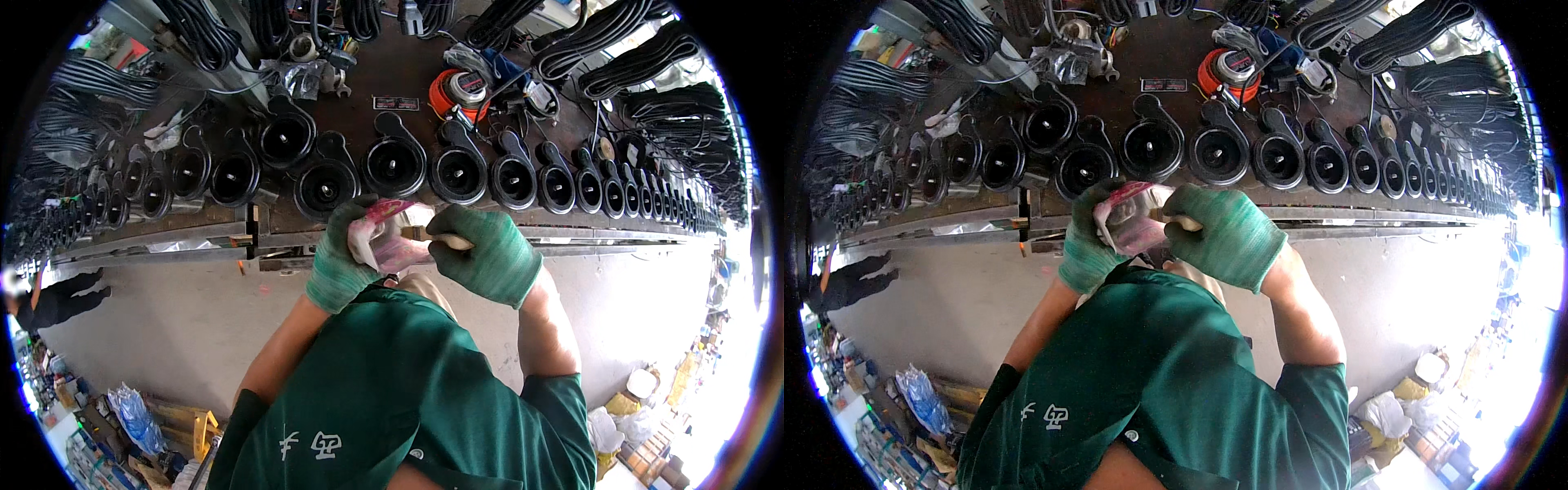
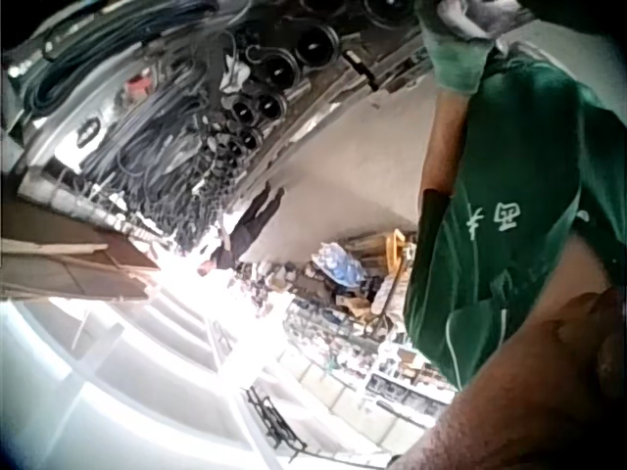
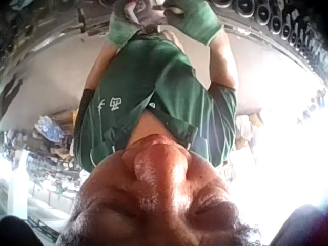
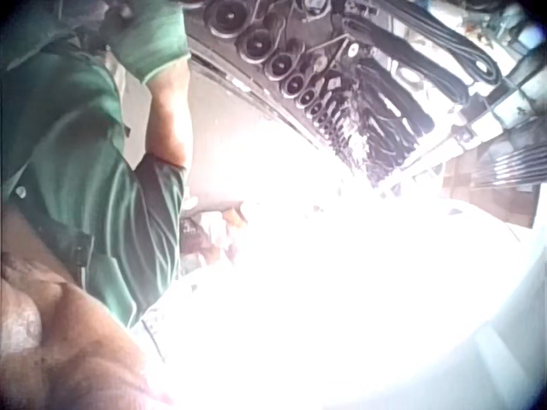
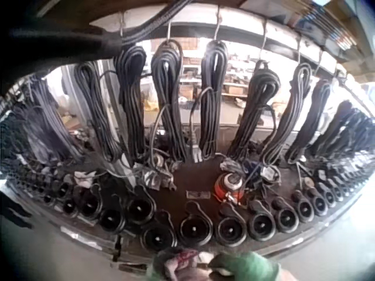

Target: The person uses a brush to apply a substance from a small container onto the inner surfaces of a row of black circular objects arranged on a table. The person works sequentially along the line of objects, dipping the brush into the container and applying the substance to each item.

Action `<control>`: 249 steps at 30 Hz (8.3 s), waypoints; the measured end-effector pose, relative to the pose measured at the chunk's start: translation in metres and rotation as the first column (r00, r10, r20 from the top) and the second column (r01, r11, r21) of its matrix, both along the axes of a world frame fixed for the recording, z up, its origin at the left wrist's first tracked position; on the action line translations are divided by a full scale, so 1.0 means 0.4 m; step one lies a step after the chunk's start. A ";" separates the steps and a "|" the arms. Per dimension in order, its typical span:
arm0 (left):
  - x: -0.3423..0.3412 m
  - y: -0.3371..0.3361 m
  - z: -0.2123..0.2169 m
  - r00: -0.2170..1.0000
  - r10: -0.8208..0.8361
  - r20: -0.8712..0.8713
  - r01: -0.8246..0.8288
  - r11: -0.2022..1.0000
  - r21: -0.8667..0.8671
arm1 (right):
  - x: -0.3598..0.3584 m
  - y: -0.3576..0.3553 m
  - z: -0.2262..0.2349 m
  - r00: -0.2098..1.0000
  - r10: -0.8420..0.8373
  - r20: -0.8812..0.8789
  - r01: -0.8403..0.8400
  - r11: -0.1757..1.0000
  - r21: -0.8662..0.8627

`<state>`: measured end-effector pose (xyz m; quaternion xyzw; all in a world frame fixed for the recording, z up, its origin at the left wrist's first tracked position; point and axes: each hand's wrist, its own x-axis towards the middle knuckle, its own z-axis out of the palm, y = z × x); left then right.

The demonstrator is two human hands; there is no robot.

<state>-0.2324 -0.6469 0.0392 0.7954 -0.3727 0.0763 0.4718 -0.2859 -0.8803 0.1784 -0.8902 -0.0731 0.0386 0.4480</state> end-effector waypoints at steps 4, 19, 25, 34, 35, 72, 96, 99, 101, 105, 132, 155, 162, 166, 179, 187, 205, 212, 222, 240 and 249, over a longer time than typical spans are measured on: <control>0.014 0.015 -0.014 0.998 -0.011 -0.064 0.010 1.000 -0.025 | -0.024 0.008 0.031 0.993 -0.116 0.000 0.116 0.993 -0.028; 0.035 -0.037 -0.019 0.865 0.028 -0.501 -0.188 0.944 -0.271 | -0.056 -0.162 -0.145 0.877 -0.270 -0.398 0.480 0.454 0.750; -0.003 -0.109 -0.033 0.796 0.065 -0.602 -0.333 0.877 -0.347 | -0.040 -0.332 -0.235 0.829 -0.359 -0.428 0.558 0.475 0.680; -0.096 -0.139 -0.043 0.744 0.145 -0.653 -0.397 0.881 -0.258 | 0.133 -0.360 -0.277 0.881 -0.237 -0.410 0.310 0.943 0.121; -0.112 -0.122 -0.065 0.762 0.170 -0.625 -0.403 0.880 -0.252 | 0.154 -0.354 -0.286 0.906 -0.219 -0.363 0.259 0.964 0.066; -0.225 -0.209 -0.063 0.758 0.197 -0.622 -0.404 0.890 -0.211 | -0.013 -0.608 -0.277 0.876 -0.360 -0.323 0.418 0.899 0.132; -0.308 -0.352 -0.048 0.672 0.230 -0.704 -0.505 0.837 -0.209 | 0.149 -0.642 -0.313 0.962 0.224 -0.156 -0.255 0.941 -0.222; -0.279 -0.344 -0.087 0.702 0.176 -0.690 -0.428 0.878 -0.212 | 0.132 -0.672 -0.332 0.960 0.279 -0.011 -0.278 0.953 -0.124; -0.266 -0.341 -0.105 0.761 0.203 -0.616 -0.366 0.919 -0.150 | 0.089 -0.688 -0.288 0.970 0.242 0.035 -0.233 0.957 -0.174; -0.247 -0.348 -0.137 0.734 0.165 -0.658 -0.355 0.920 -0.165 | -0.046 -0.726 -0.182 0.947 -0.273 -0.171 0.292 0.952 0.092; -0.365 -0.548 -0.069 0.791 0.188 -0.583 -0.370 0.905 -0.210 | 0.023 -0.864 -0.267 0.931 0.084 -0.357 -0.224 0.900 -0.375; -0.318 -0.898 0.009 0.980 0.147 0.135 -0.155 0.987 0.051 | -0.270 -0.916 -0.062 0.985 0.171 0.023 -0.173 0.979 0.113; -0.327 -0.950 0.059 0.978 0.158 0.136 -0.168 0.984 0.058 | -0.284 -0.958 -0.085 0.985 0.137 0.101 -0.148 0.983 0.109; -0.329 -0.958 0.028 0.982 0.187 0.034 -0.187 0.982 0.009 | -0.314 -1.007 -0.067 0.996 -0.019 -0.084 0.036 0.976 0.214; -0.332 -1.005 -0.043 0.857 0.158 -0.491 -0.290 0.935 -0.206 | -0.322 -1.207 -0.246 0.894 -0.221 -0.389 0.447 0.400 0.800; -0.389 -1.046 -0.013 0.767 0.127 -0.629 -0.383 0.877 -0.290 | -0.205 -1.260 -0.339 0.885 -0.316 -0.343 0.431 0.833 0.347; -0.591 -0.988 0.005 0.662 0.409 -0.628 -0.611 0.780 -0.136 | -0.017 -1.210 -0.225 0.865 0.317 -0.390 -0.466 0.797 -0.385; -0.632 -0.929 -0.020 0.759 0.336 -0.557 -0.553 0.785 -0.279 | 0.021 -1.245 -0.336 0.906 0.358 -0.227 -0.416 0.853 -0.316; -0.775 -0.859 -0.033 0.727 0.449 -0.519 -0.639 0.718 -0.274 | 0.015 -1.204 -0.318 0.751 0.547 -0.370 -0.657 0.679 -0.329; -1.036 -0.794 -0.213 0.763 0.159 -0.626 -0.460 0.815 -0.353 | -0.741 -1.158 -0.195 0.881 -0.438 -0.181 0.378 0.421 0.824; -1.030 -0.929 -0.157 0.895 0.156 -0.418 -0.303 0.900 -0.314 | -0.946 -1.094 -0.080 0.930 -0.336 -0.150 0.322 0.549 0.771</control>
